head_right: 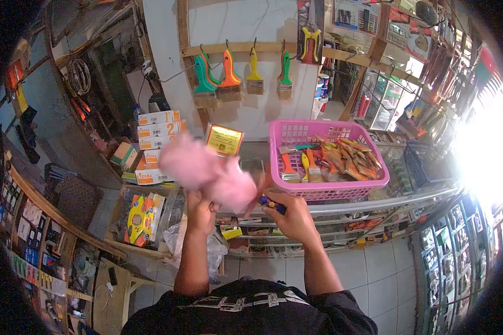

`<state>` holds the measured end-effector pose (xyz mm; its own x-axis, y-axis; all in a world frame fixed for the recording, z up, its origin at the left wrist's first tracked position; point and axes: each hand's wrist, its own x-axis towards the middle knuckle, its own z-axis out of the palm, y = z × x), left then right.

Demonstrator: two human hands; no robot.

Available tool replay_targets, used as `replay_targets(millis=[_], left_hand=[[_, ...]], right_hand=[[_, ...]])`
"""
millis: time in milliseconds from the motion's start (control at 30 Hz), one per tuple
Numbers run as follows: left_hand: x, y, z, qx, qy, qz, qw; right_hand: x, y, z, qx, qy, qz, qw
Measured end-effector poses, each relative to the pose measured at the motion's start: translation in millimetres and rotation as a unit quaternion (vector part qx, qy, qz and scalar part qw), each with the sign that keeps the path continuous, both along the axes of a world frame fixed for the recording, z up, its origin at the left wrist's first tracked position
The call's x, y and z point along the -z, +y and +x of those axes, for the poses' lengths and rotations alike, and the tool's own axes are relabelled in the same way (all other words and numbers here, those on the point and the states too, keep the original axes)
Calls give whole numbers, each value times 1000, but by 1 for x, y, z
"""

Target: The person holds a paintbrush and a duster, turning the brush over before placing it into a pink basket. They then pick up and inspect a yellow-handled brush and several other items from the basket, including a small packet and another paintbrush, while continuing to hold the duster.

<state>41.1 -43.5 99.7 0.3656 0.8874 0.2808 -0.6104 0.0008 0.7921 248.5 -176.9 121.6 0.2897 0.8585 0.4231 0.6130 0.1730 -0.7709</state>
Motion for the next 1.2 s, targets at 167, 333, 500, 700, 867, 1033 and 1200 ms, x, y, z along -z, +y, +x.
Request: replay_targets(millis=[167, 333, 500, 700, 867, 1033, 1200], left_hand=[[-17, -10, 1, 26, 34, -8, 999], [-23, 1, -3, -53, 147, 43, 987], [-43, 3, -12, -46, 235, 89, 967], [-51, 8, -7, -50, 249, 193, 948], [-42, 20, 3, -39, 126, 111, 985], [-49, 19, 19, -30, 118, 103, 987], [-14, 34, 43, 5, 90, 113, 990]], right_hand=[[-12, 1, -12, 10, 33, 8, 999], [-18, 2, 6, 65, -2, 10, 998], [-36, 9, 26, 130, 46, 127, 982], [-56, 10, 24, -32, 196, 52, 979], [-35, 3, 24, -81, 253, -88, 960], [-8, 5, 5, -145, 207, -62, 965], [5, 10, -10, -152, 276, -6, 949]])
